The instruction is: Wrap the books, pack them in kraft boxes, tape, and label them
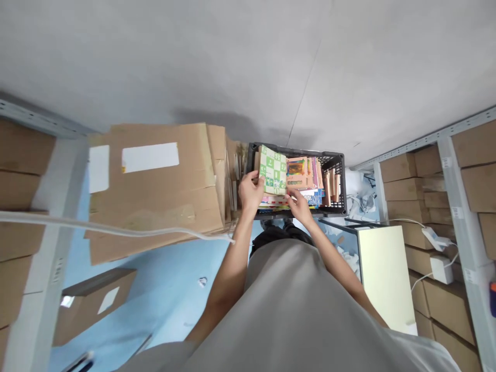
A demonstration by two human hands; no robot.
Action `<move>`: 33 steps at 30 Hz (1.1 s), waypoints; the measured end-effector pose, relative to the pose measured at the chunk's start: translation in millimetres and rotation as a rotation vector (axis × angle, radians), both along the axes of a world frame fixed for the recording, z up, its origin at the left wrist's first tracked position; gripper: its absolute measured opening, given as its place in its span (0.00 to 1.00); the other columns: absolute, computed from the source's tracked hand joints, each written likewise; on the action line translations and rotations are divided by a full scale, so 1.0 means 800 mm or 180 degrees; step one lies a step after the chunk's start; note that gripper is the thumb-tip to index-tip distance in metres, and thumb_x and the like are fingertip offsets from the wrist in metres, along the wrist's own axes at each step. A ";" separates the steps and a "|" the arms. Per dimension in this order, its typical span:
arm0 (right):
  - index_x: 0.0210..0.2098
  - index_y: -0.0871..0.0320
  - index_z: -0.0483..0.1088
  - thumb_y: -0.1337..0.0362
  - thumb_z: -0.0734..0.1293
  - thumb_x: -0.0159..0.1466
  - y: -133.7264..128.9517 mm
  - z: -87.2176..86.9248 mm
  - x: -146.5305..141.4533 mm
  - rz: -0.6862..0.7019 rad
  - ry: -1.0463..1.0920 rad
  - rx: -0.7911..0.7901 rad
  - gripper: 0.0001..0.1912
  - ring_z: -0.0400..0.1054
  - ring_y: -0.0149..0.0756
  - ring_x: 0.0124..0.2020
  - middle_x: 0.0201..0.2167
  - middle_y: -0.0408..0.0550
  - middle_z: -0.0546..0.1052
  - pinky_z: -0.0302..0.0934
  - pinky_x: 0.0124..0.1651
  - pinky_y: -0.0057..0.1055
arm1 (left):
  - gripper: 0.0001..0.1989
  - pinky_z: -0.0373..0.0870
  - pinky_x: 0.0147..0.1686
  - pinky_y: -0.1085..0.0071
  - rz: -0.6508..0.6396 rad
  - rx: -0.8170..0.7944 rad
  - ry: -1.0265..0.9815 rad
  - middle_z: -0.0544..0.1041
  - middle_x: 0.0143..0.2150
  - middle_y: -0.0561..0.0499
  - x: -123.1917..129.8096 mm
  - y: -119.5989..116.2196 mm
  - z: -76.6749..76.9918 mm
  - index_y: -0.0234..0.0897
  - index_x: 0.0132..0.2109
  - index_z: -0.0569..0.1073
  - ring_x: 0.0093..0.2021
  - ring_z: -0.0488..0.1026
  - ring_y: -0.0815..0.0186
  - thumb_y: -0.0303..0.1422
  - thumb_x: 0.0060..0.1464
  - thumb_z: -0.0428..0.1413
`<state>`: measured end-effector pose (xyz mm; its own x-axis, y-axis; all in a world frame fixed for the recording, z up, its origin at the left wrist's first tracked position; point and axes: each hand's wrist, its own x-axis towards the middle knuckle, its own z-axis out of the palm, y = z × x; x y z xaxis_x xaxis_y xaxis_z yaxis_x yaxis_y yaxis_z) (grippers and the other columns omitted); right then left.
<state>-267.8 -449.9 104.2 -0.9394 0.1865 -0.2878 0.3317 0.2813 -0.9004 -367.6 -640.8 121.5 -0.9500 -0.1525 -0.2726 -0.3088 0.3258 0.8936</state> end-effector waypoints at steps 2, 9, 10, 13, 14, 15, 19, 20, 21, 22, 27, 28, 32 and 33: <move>0.60 0.55 0.81 0.32 0.73 0.67 -0.002 0.017 0.005 -0.0312 -0.0154 -0.0547 0.37 0.81 0.51 0.62 0.61 0.58 0.86 0.77 0.67 0.50 | 0.20 0.83 0.52 0.59 0.0006 0.0386 0.0133 0.87 0.56 0.39 0.007 -0.011 0.019 0.35 0.59 0.83 0.49 0.86 0.54 0.39 0.65 0.63; 0.55 0.53 0.83 0.26 0.77 0.60 -0.009 0.087 0.020 -0.0623 -0.0088 -0.1601 0.41 0.83 0.51 0.58 0.54 0.53 0.88 0.82 0.60 0.46 | 0.30 0.85 0.45 0.63 -0.0275 0.1312 0.0302 0.89 0.50 0.43 0.056 -0.007 0.117 0.38 0.59 0.83 0.46 0.86 0.55 0.55 0.59 0.70; 0.55 0.53 0.82 0.26 0.76 0.60 -0.007 0.093 0.025 -0.0651 -0.0053 -0.1631 0.41 0.83 0.52 0.58 0.54 0.53 0.88 0.82 0.59 0.46 | 0.31 0.85 0.47 0.62 -0.0337 0.1285 0.0363 0.88 0.51 0.43 0.066 0.001 0.127 0.38 0.59 0.83 0.47 0.86 0.55 0.55 0.60 0.70; 0.55 0.52 0.81 0.28 0.76 0.62 0.012 0.108 0.055 -0.0907 0.0132 -0.1768 0.39 0.84 0.54 0.58 0.54 0.54 0.88 0.84 0.56 0.48 | 0.30 0.85 0.51 0.61 -0.0589 0.0952 0.0593 0.87 0.55 0.41 0.097 0.034 0.143 0.38 0.61 0.80 0.50 0.86 0.55 0.55 0.64 0.67; 0.55 0.52 0.81 0.29 0.77 0.61 0.023 0.111 0.070 -0.1068 0.0218 -0.1827 0.38 0.84 0.54 0.58 0.54 0.54 0.89 0.84 0.56 0.48 | 0.28 0.84 0.52 0.61 -0.0714 0.0789 0.0675 0.86 0.56 0.41 0.107 0.047 0.143 0.38 0.61 0.80 0.51 0.86 0.54 0.54 0.66 0.66; 0.55 0.52 0.81 0.30 0.79 0.60 0.036 0.114 0.087 -0.1253 0.0318 -0.1870 0.37 0.84 0.54 0.58 0.54 0.54 0.89 0.83 0.56 0.48 | 0.26 0.84 0.52 0.60 -0.0865 0.0624 0.0744 0.86 0.56 0.41 0.116 0.061 0.141 0.39 0.61 0.80 0.50 0.85 0.54 0.52 0.67 0.64; 0.57 0.53 0.80 0.36 0.80 0.60 0.111 0.121 0.181 -0.1863 0.0749 -0.1602 0.35 0.84 0.53 0.58 0.54 0.55 0.89 0.79 0.64 0.50 | 0.18 0.84 0.54 0.54 -0.1833 0.0091 0.0758 0.84 0.55 0.40 0.157 0.134 0.123 0.39 0.57 0.81 0.50 0.85 0.51 0.44 0.69 0.61; 0.56 0.53 0.80 0.37 0.80 0.61 0.135 0.123 0.211 -0.1959 0.0815 -0.1439 0.34 0.84 0.53 0.58 0.55 0.56 0.89 0.78 0.65 0.50 | 0.17 0.83 0.58 0.51 -0.2081 -0.0072 0.0779 0.84 0.55 0.39 0.170 0.159 0.121 0.39 0.57 0.81 0.53 0.85 0.48 0.43 0.68 0.61; 0.55 0.53 0.80 0.38 0.80 0.62 0.160 0.125 0.243 -0.2044 0.0864 -0.1261 0.33 0.84 0.53 0.58 0.55 0.56 0.89 0.77 0.66 0.49 | 0.18 0.81 0.62 0.48 -0.2273 -0.0241 0.0874 0.83 0.58 0.38 0.185 0.186 0.123 0.39 0.59 0.81 0.58 0.83 0.44 0.42 0.67 0.63; 0.54 0.53 0.81 0.39 0.79 0.62 0.186 0.128 0.277 -0.2129 0.0909 -0.1071 0.31 0.84 0.53 0.58 0.54 0.55 0.89 0.78 0.65 0.48 | 0.21 0.77 0.68 0.45 -0.2420 -0.0380 0.1047 0.81 0.62 0.36 0.202 0.215 0.128 0.39 0.62 0.80 0.65 0.80 0.41 0.41 0.65 0.65; 0.48 0.52 0.85 0.50 0.76 0.64 0.301 0.157 0.456 -0.2379 0.1017 0.0012 0.17 0.84 0.48 0.48 0.46 0.47 0.90 0.79 0.55 0.42 | 0.38 0.51 0.84 0.39 -0.3687 -0.0116 0.1994 0.66 0.82 0.40 0.306 0.389 0.178 0.44 0.75 0.73 0.87 0.52 0.39 0.45 0.63 0.70; 0.48 0.52 0.85 0.53 0.75 0.64 0.319 0.163 0.490 -0.2411 0.0968 0.0213 0.16 0.84 0.47 0.46 0.45 0.46 0.90 0.78 0.54 0.41 | 0.36 0.49 0.84 0.38 -0.4153 -0.0010 0.1989 0.68 0.81 0.41 0.327 0.424 0.185 0.44 0.74 0.75 0.87 0.52 0.39 0.46 0.63 0.70; 0.42 0.54 0.86 0.56 0.75 0.62 0.378 0.176 0.600 -0.2617 0.0667 0.0420 0.13 0.83 0.45 0.40 0.39 0.45 0.89 0.76 0.45 0.37 | 0.27 0.63 0.79 0.43 -0.5964 0.0115 0.1240 0.83 0.67 0.42 0.398 0.542 0.178 0.43 0.63 0.84 0.74 0.74 0.41 0.49 0.61 0.69; 0.41 0.55 0.86 0.55 0.75 0.61 0.389 0.176 0.621 -0.2630 0.0614 0.0307 0.13 0.82 0.45 0.39 0.37 0.45 0.89 0.75 0.43 0.37 | 0.25 0.71 0.73 0.48 -0.6339 0.0139 0.0879 0.86 0.61 0.42 0.411 0.564 0.170 0.43 0.58 0.87 0.66 0.80 0.43 0.49 0.59 0.69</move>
<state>228.7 -138.7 245.4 -0.5218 0.8489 -0.0846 0.3076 0.0948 -0.9468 -39.1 -189.7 257.4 0.2413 0.9661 -0.0914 0.5082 -0.0456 0.8600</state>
